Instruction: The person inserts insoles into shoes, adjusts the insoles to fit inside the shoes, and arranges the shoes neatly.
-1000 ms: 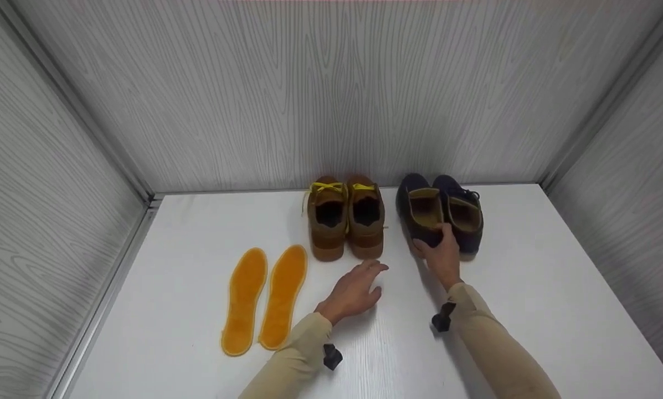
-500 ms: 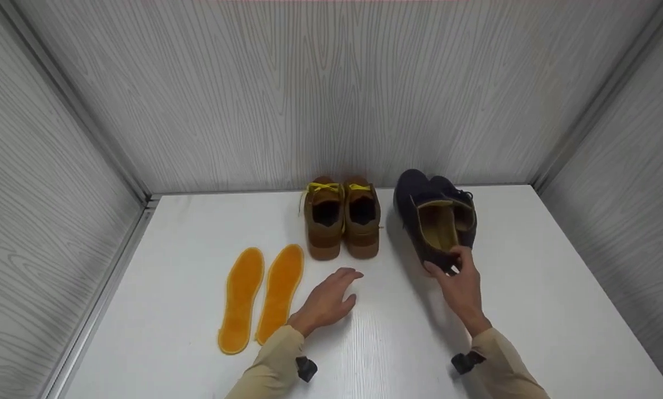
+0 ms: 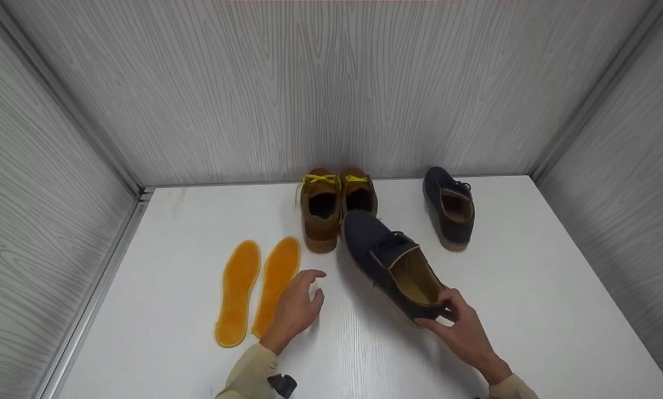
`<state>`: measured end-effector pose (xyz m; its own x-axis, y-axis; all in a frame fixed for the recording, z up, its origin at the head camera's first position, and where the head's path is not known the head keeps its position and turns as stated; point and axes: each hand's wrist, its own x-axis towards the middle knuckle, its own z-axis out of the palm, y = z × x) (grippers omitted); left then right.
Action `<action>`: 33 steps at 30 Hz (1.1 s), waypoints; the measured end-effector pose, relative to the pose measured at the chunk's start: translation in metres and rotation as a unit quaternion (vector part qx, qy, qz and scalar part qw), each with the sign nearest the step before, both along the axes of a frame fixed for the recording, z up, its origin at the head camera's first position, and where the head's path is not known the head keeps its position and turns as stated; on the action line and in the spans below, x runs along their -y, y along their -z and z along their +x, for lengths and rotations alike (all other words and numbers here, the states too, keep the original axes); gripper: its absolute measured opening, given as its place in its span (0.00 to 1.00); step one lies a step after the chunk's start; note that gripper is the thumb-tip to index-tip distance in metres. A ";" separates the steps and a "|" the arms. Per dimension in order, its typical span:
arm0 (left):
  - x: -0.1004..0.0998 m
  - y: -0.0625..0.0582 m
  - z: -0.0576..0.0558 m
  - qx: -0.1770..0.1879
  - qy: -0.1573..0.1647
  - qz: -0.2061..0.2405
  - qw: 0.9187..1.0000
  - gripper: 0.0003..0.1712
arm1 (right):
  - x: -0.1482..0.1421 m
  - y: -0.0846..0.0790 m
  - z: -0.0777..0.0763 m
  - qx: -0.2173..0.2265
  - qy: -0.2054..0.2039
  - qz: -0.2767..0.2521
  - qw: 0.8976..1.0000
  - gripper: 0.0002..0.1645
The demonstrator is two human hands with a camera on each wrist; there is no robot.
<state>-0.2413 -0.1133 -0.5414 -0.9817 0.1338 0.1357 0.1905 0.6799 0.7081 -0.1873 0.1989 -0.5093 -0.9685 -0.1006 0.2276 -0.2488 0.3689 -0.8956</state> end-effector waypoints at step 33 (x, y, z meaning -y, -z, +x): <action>-0.028 -0.013 0.023 -0.164 -0.054 -0.005 0.985 0.12 | 0.007 0.039 -0.016 0.141 -0.154 0.059 0.976 0.35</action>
<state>-0.2178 -0.0857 -0.5280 -0.8939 0.0344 0.4470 0.3346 0.7149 0.6140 -0.2031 0.1924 -0.5485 -0.9111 -0.4054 -0.0744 -0.1133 0.4199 -0.9005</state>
